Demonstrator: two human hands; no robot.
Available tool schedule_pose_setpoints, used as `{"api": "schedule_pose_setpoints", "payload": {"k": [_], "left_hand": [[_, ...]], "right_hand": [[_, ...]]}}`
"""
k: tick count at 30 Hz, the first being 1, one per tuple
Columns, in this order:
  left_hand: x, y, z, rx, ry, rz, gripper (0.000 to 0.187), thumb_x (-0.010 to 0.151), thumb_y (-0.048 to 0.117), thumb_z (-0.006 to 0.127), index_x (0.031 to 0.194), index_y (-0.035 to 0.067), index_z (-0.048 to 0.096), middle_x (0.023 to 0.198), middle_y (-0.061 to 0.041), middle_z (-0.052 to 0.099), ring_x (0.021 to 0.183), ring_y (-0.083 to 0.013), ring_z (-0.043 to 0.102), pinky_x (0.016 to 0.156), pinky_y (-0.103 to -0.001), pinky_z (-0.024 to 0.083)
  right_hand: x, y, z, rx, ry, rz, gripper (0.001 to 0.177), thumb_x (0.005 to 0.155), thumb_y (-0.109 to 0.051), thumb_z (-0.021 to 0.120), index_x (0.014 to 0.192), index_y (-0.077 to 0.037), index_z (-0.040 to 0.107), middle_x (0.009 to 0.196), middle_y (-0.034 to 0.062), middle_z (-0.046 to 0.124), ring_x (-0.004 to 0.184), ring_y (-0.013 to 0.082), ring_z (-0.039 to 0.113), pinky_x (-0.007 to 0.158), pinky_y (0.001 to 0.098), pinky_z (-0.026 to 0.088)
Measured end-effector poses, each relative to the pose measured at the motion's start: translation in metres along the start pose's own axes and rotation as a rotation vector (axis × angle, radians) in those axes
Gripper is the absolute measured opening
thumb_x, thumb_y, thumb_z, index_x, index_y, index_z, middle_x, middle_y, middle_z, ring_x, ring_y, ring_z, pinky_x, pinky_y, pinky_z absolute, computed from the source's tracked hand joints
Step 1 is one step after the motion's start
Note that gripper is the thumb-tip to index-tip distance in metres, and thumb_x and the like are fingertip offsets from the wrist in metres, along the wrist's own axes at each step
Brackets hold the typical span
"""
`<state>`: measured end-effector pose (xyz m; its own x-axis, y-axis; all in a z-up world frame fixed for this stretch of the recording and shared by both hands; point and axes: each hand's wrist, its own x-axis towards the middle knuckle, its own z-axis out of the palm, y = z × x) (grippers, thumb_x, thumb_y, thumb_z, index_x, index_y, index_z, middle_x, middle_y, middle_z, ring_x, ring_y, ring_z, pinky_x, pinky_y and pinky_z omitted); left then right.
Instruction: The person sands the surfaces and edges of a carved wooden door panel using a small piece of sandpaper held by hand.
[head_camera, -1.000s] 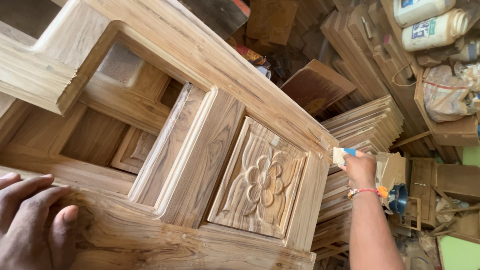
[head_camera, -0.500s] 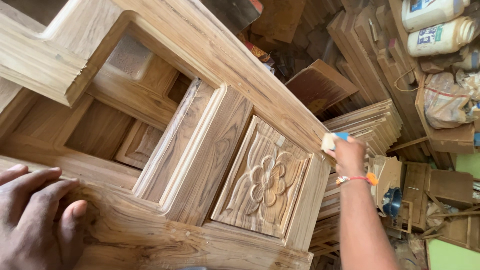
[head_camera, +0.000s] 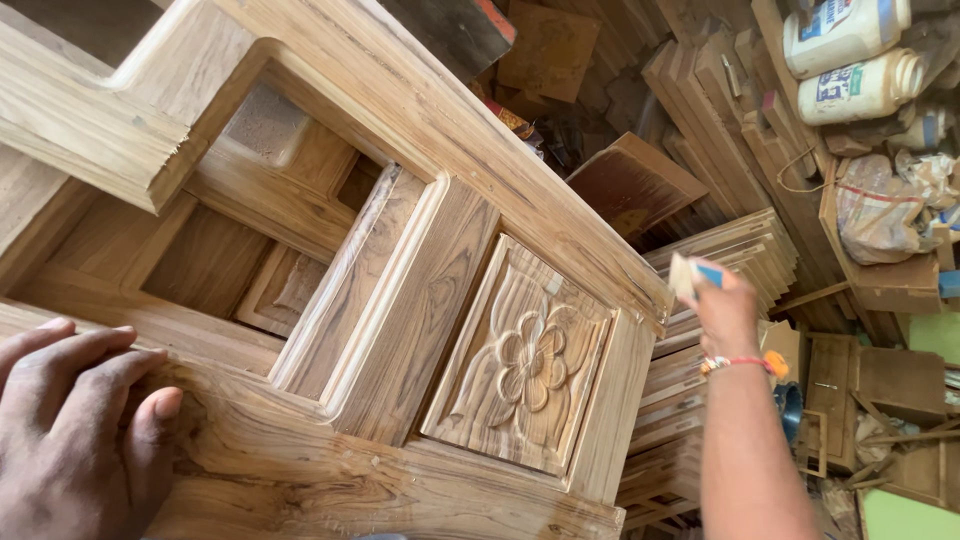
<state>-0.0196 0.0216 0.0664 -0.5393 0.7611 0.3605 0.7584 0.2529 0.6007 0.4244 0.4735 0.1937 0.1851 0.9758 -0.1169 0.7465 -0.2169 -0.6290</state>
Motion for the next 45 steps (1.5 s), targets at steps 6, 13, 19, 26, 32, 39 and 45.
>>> {"api": "schedule_pose_setpoints", "payload": {"k": [6,13,19,26,32,39,45], "left_hand": [[-0.009,0.002,0.004,-0.002,-0.020,-0.044,0.019,0.111,0.024,0.069,0.118,0.007,0.067,0.125,-0.011,0.061,0.128,-0.0318,0.055,0.116,-0.038,0.044],[-0.017,-0.005,0.008,-0.028,-0.011,-0.034,0.021,0.112,0.026,0.065,0.119,0.006,0.066,0.126,-0.012,0.061,0.129,-0.0308,0.055,0.119,-0.038,0.043],[-0.030,-0.019,0.028,-0.180,0.016,-0.057,0.027,0.119,0.031,0.061,0.120,0.004,0.063,0.127,-0.014,0.058,0.128,-0.0281,0.052,0.120,-0.036,0.040],[-0.038,-0.029,0.026,-0.084,-0.037,-0.048,0.031,0.117,0.033,0.056,0.120,0.003,0.064,0.127,-0.015,0.058,0.131,-0.0279,0.052,0.119,-0.035,0.042],[-0.036,-0.028,0.023,-0.082,-0.056,-0.033,0.033,0.118,0.034,0.056,0.120,0.002,0.063,0.126,-0.015,0.058,0.129,-0.0270,0.053,0.117,-0.034,0.042],[-0.033,-0.024,0.021,-0.065,-0.047,-0.034,0.031,0.118,0.033,0.056,0.120,0.003,0.064,0.127,-0.014,0.059,0.132,-0.0273,0.052,0.121,-0.035,0.041],[-0.033,-0.020,0.022,-0.096,-0.025,-0.065,0.031,0.117,0.033,0.058,0.120,0.003,0.064,0.127,-0.015,0.059,0.134,-0.0292,0.051,0.122,-0.036,0.041]], "right_hand": [[0.020,0.071,-0.024,-0.121,-0.047,0.000,0.026,0.098,0.003,0.059,0.122,0.002,0.071,0.111,0.0130,0.072,0.094,0.0208,0.070,0.085,0.0339,0.059],[-0.020,0.052,-0.001,-0.330,-0.058,-0.031,0.026,0.096,-0.006,0.065,0.120,-0.005,0.073,0.104,0.0057,0.073,0.089,0.0138,0.069,0.079,0.0281,0.055],[-0.081,0.017,0.003,-0.568,-0.131,0.084,0.029,0.098,-0.013,0.063,0.125,-0.016,0.075,0.109,0.0109,0.075,0.084,0.0212,0.066,0.076,0.0360,0.054],[-0.023,0.042,-0.041,-0.359,0.041,-0.105,0.026,0.100,-0.010,0.065,0.123,-0.016,0.075,0.094,0.0028,0.072,0.064,0.0139,0.051,0.058,0.0324,0.044],[-0.005,0.067,-0.037,-0.534,-0.121,-0.379,0.022,0.099,-0.009,0.069,0.118,-0.018,0.078,0.078,0.0051,0.068,0.063,0.0091,0.053,0.058,0.0253,0.045],[-0.028,0.047,-0.043,-0.614,-0.156,0.098,0.033,0.101,-0.013,0.059,0.122,-0.030,0.077,0.070,0.0021,0.059,0.051,0.0123,0.041,0.045,0.0304,0.034],[-0.037,0.070,-0.057,-0.706,-0.234,-0.046,0.029,0.101,-0.015,0.062,0.121,-0.030,0.078,0.073,0.0039,0.061,0.052,0.0103,0.045,0.046,0.0284,0.036]]}}
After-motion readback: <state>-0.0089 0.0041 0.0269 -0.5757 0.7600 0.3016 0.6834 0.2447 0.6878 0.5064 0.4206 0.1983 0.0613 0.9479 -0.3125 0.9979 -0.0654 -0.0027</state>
